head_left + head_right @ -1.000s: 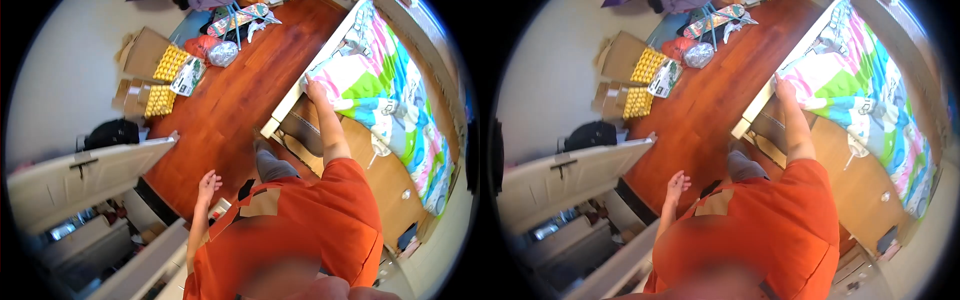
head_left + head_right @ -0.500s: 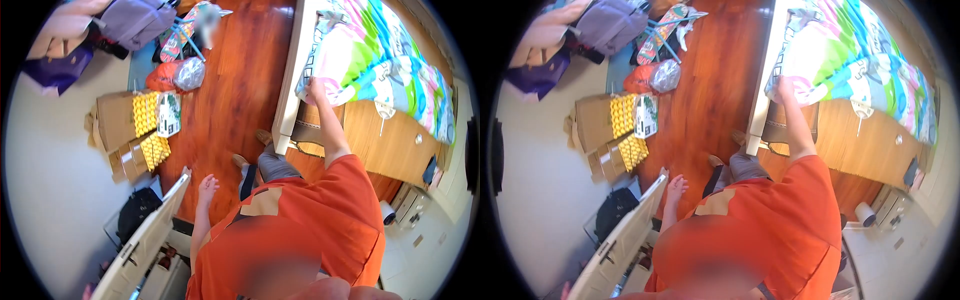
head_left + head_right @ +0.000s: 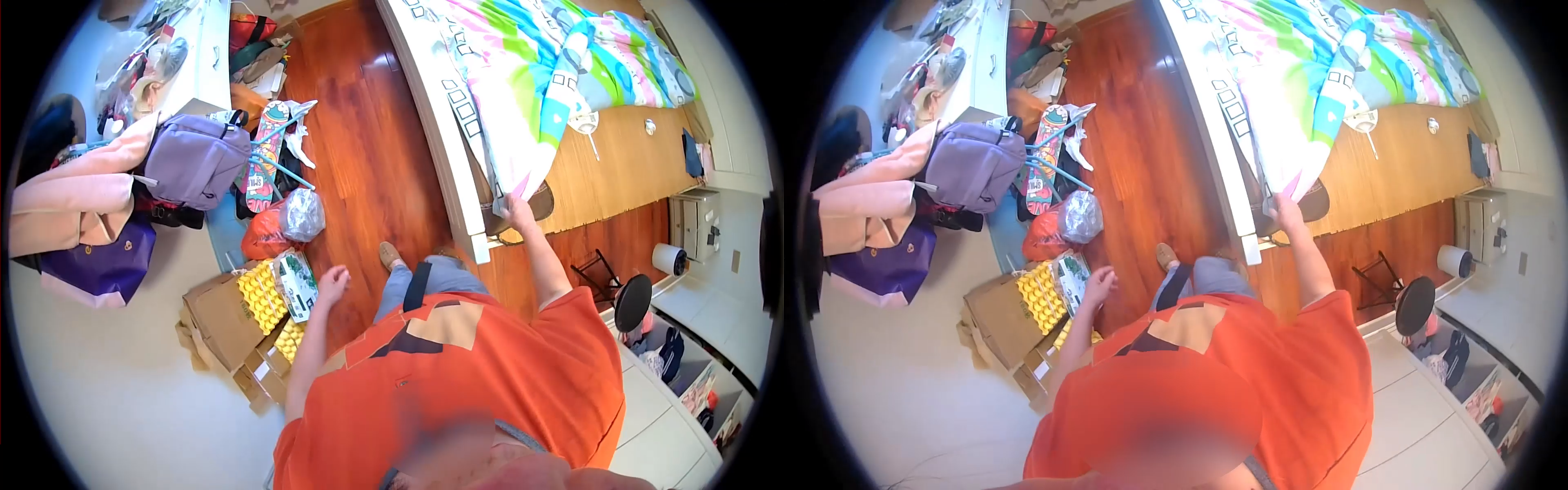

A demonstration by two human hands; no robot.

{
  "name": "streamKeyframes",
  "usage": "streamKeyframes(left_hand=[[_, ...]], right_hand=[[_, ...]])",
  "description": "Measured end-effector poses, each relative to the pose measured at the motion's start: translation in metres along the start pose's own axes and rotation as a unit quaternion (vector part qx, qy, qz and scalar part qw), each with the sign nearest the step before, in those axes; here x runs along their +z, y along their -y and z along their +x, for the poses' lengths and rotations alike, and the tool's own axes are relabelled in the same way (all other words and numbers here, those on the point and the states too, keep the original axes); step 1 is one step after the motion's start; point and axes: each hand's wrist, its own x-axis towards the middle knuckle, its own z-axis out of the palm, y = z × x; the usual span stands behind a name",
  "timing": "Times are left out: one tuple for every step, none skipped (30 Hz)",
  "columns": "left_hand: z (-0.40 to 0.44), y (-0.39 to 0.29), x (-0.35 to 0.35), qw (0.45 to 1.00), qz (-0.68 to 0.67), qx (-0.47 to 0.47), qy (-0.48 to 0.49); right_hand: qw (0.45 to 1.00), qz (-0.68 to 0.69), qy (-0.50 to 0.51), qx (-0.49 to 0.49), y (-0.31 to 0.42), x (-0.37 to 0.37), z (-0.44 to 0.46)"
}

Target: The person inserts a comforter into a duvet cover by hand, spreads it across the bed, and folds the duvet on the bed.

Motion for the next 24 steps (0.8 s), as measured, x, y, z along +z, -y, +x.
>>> streamKeyframes(left_hand=[[0.009,-0.017,-0.011,1.0,-0.009,0.002,0.011],[0.017,-0.038,-0.023,1.0,-0.018,0.006,0.022],[0.024,-0.061,-0.032,0.999,0.004,-0.022,0.034],[0.035,-0.078,-0.038,0.997,0.026,-0.049,0.045],[0.051,-0.084,-0.042,0.997,0.018,-0.055,0.059],[0.069,-0.091,-0.046,0.993,0.044,-0.064,0.089],[0.085,-0.104,-0.046,0.991,0.059,-0.056,0.104],[0.102,-0.119,-0.043,0.989,0.074,-0.049,0.119],[0.115,-0.144,-0.037,0.986,0.103,-0.037,0.125],[0.13,-0.172,-0.031,0.982,0.131,-0.024,0.132],[0.153,-0.191,-0.026,0.973,0.171,0.024,0.152],[0.173,-0.208,-0.017,0.975,0.162,0.058,0.142],[0.198,-0.221,-0.009,0.965,0.189,0.107,0.145],[0.219,-0.239,-0.001,0.953,0.216,0.157,0.146],[0.238,-0.257,0.009,0.947,0.244,0.155,0.138],[0.258,-0.267,0.018,0.944,0.247,0.165,0.144],[0.265,-0.289,0.027,0.915,0.313,0.208,0.151],[0.27,-0.311,0.036,0.88,0.375,0.246,0.158],[0.274,-0.336,0.045,0.874,0.385,0.247,0.164],[0.279,-0.357,0.057,0.847,0.433,0.248,0.184],[0.284,-0.373,0.071,0.818,0.478,0.247,0.203],[0.295,-0.382,0.085,0.816,0.479,0.247,0.209],[0.312,-0.389,0.097,0.808,0.476,0.273,0.213],[0.328,-0.398,0.108,0.799,0.474,0.298,0.217]], right_hand=[[0.998,0.024,-0.043,0.024,0.014,0.004,-0.006],[0.994,0.048,-0.088,0.049,0.025,0.007,-0.009],[0.992,0.052,-0.095,0.057,0.034,0.01,-0.013],[0.987,0.055,-0.11,0.105,0.042,0.01,-0.016],[0.978,0.059,-0.124,0.155,0.046,0.011,-0.019],[0.976,0.063,-0.13,0.164,0.048,0.012,-0.021],[0.964,0.05,-0.139,0.221,0.039,0.02,-0.021],[0.948,0.038,-0.148,0.278,0.026,0.03,-0.02],[0.93,0.072,-0.167,0.321,0.004,0.046,-0.019],[0.924,0.077,-0.173,0.331,-0.005,0.051,-0.019],[0.889,0.147,-0.169,0.399,-0.013,0.053,-0.015],[0.844,0.217,-0.165,0.461,-0.023,0.054,-0.011],[0.825,0.225,-0.197,0.479,-0.041,0.066,-0.005],[0.818,0.232,-0.206,0.485,-0.046,0.061,0.002],[0.817,0.255,-0.198,0.477,-0.051,0.056,0.011],[0.816,0.28,-0.188,0.47,-0.052,0.054,0.021],[0.779,0.334,-0.238,0.475,-0.046,0.054,0.03],[0.768,0.329,-0.215,0.506,-0.045,0.048,0.04],[0.763,0.359,-0.229,0.486,-0.04,0.05,0.049],[0.758,0.385,-0.247,0.465,-0.043,0.055,0.056],[0.746,0.378,-0.247,0.49,-0.043,0.063,0.063],[0.734,0.371,-0.246,0.513,-0.046,0.072,0.07],[0.729,0.363,-0.217,0.539,-0.026,0.047,0.075],[0.725,0.364,-0.217,0.543,-0.02,0.035,0.075]])
